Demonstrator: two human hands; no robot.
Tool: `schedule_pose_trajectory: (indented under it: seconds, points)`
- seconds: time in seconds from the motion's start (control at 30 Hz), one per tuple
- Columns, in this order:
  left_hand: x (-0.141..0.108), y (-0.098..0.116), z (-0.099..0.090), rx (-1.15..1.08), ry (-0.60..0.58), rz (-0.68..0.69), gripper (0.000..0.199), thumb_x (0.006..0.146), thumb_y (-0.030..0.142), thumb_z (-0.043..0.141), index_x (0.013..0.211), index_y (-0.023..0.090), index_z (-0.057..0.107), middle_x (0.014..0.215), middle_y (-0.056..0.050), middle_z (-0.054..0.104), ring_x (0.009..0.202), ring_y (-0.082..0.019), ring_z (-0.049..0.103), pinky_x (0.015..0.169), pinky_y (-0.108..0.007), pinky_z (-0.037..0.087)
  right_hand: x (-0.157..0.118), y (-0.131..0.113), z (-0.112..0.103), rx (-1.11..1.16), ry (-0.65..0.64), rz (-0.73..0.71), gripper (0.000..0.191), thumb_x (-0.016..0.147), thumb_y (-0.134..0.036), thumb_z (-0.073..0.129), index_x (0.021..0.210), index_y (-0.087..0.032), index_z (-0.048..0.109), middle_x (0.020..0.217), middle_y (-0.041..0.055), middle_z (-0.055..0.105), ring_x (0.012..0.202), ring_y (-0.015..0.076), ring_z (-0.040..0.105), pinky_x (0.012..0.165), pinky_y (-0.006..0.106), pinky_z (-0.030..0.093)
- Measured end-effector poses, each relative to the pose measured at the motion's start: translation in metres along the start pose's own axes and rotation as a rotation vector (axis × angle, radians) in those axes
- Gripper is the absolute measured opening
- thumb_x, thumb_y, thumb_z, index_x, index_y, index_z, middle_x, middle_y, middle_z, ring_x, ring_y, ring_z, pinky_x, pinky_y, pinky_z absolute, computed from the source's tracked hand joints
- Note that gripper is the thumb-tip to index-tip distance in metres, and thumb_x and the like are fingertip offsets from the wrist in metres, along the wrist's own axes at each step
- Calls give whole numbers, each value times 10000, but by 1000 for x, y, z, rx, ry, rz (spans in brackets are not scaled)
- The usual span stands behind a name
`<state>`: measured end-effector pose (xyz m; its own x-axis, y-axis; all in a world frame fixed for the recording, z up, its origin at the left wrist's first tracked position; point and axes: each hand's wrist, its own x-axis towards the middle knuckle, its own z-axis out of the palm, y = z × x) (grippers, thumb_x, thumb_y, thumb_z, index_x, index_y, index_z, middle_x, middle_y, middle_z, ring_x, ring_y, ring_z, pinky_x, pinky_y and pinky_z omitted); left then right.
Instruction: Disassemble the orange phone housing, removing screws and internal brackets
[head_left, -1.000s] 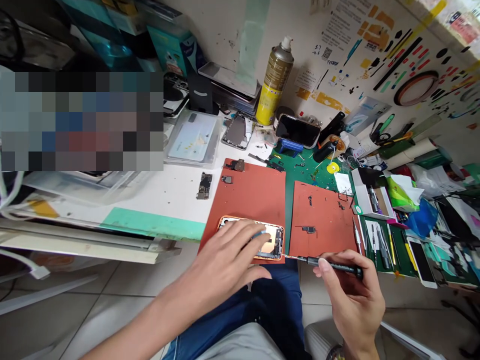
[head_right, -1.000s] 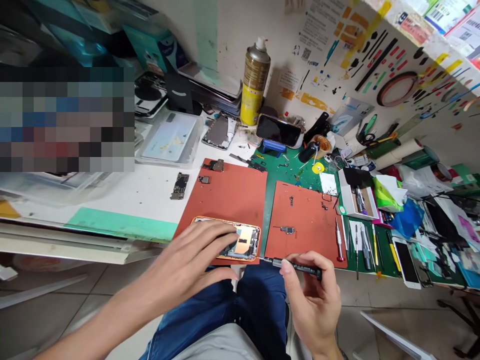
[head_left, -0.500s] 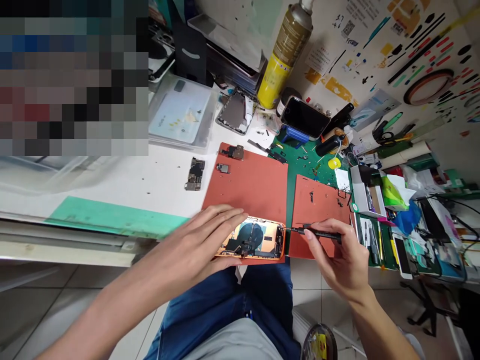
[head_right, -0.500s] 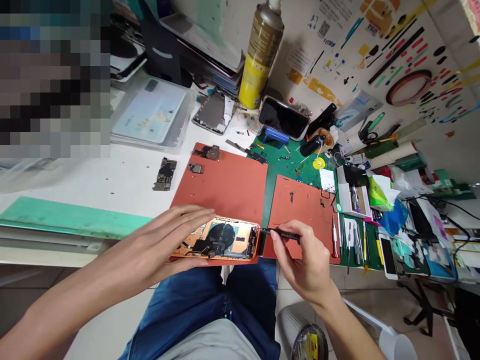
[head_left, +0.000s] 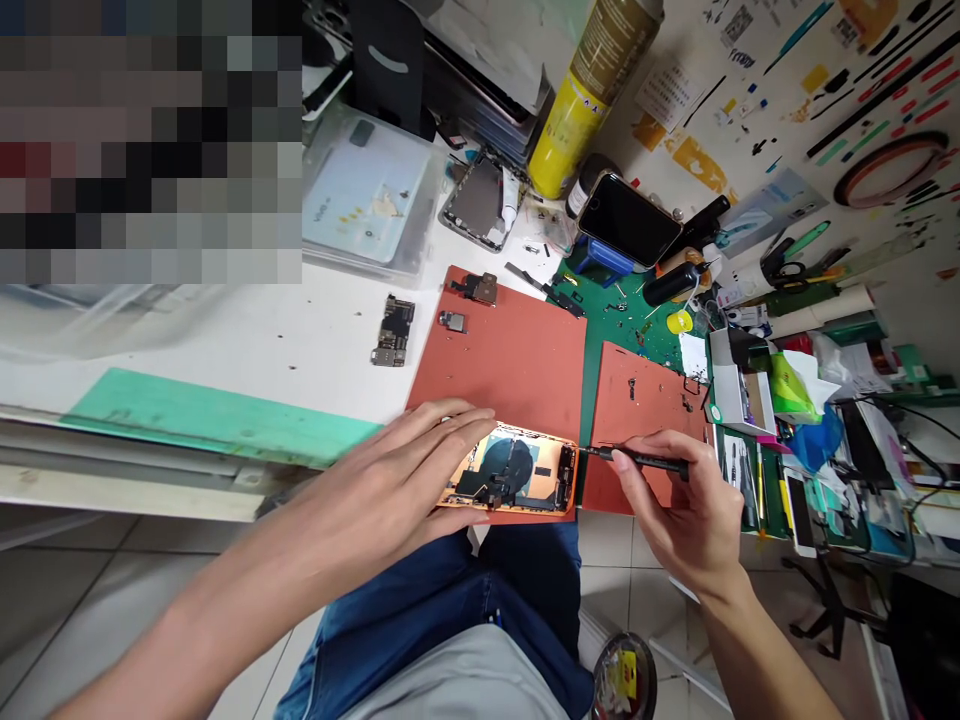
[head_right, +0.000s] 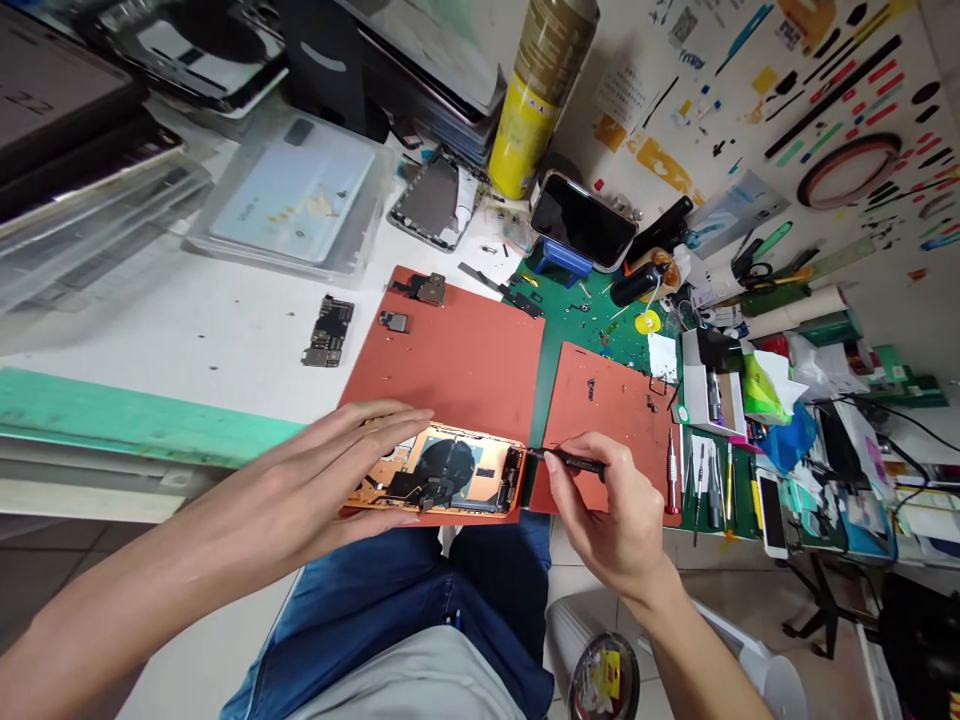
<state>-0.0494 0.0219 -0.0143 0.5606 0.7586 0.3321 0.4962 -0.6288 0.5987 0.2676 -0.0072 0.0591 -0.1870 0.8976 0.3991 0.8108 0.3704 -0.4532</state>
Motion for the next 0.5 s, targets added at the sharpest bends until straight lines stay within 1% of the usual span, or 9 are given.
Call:
schedule_pose_trajectory:
  seconds: [0.13, 0.23, 0.4, 0.43, 0.5]
  points:
    - [1, 1, 1, 41, 1, 4, 652, 1098, 589, 498, 1597, 170, 470, 1504, -182, 639, 1449, -345, 580, 1152, -518, 554, 2, -1, 0, -5, -14, -11, 418, 943, -137, 799, 1303, -265, 628, 1035, 24, 793, 900, 174, 815, 836, 285, 697]
    - [2, 1, 0, 56, -1, 13, 647, 1111, 597, 450, 1581, 153, 480, 1496, -185, 644, 1444, -339, 585, 1144, -508, 557, 7, -5, -2, -36, -41, -56, 402, 959, -159, 786, 1307, -279, 622, 1022, 19, 798, 885, 182, 819, 782, 282, 696]
    - [2, 2, -1, 54, -6, 12, 645, 1113, 599, 445, 1567, 144, 497, 1481, -188, 650, 1440, -337, 586, 1145, -495, 557, 23, -11, -11, -127, -179, -183, 260, 1009, -183, 727, 1231, -283, 638, 1015, 13, 810, 869, 171, 814, 745, 261, 662]
    - [1, 2, -1, 53, -8, 13, 640, 1115, 593, 441, 1564, 140, 500, 1480, -190, 648, 1444, -340, 582, 1148, -497, 554, 27, -11, -12, -157, -205, -219, 232, 1021, -201, 721, 1222, -280, 636, 998, 10, 809, 844, 166, 807, 726, 256, 649]
    - [0, 1, -1, 55, -9, 13, 633, 1120, 579, 438, 1569, 137, 498, 1484, -192, 643, 1454, -344, 570, 1159, -506, 547, 34, -10, -13, -225, -231, -290, 184, 1038, -251, 721, 1196, -281, 631, 916, -12, 794, 731, 148, 773, 655, 248, 609]
